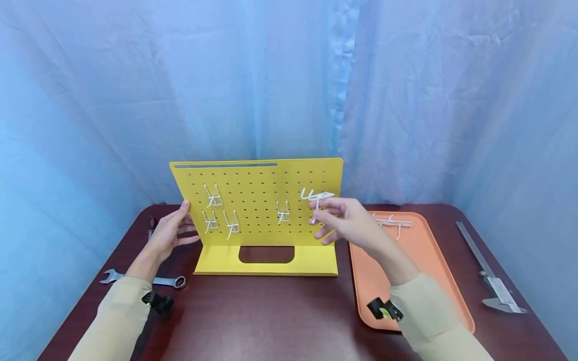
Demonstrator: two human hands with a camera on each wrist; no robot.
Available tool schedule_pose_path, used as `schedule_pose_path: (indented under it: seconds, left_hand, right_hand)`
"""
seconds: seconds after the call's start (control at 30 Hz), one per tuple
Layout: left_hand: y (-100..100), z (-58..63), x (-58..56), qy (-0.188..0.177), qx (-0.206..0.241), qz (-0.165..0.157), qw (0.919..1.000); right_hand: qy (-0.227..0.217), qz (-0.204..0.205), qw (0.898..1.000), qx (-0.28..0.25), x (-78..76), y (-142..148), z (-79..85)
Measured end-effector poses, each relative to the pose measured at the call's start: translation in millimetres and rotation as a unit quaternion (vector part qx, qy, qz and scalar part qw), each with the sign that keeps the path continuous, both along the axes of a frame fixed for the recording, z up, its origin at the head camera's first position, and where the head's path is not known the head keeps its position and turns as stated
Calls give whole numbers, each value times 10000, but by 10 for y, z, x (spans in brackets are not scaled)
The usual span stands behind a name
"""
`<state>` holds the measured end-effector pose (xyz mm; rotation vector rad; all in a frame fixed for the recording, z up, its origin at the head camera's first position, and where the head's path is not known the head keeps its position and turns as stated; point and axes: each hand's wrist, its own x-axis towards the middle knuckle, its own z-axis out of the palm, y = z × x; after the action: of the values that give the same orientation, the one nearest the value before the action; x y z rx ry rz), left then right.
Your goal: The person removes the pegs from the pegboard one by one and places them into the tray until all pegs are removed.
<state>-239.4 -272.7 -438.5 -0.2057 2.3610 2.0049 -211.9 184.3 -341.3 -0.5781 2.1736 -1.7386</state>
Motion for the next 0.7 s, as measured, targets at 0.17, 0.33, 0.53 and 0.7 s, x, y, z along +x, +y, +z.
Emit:
schedule_pose_path:
  seconds: [0.17, 0.33, 0.53, 0.7]
  left_hand:
    - [0, -3, 4, 37, 4, 9, 10000]
    - [-2, -9, -2, 32, 11, 17, 10000]
    - [9, -10, -12, -17, 86, 88, 9999]
    - [4, -5, 5, -73, 92, 90, 9999]
  right_hand:
    - [222, -206, 9995, 22, 67, 193, -149]
    - [290, -412, 9987, 120, 71, 399, -228]
    - [242, -677, 9968, 337, 43, 606, -333]
    - [131, -639, 9969, 440, 3, 762, -487]
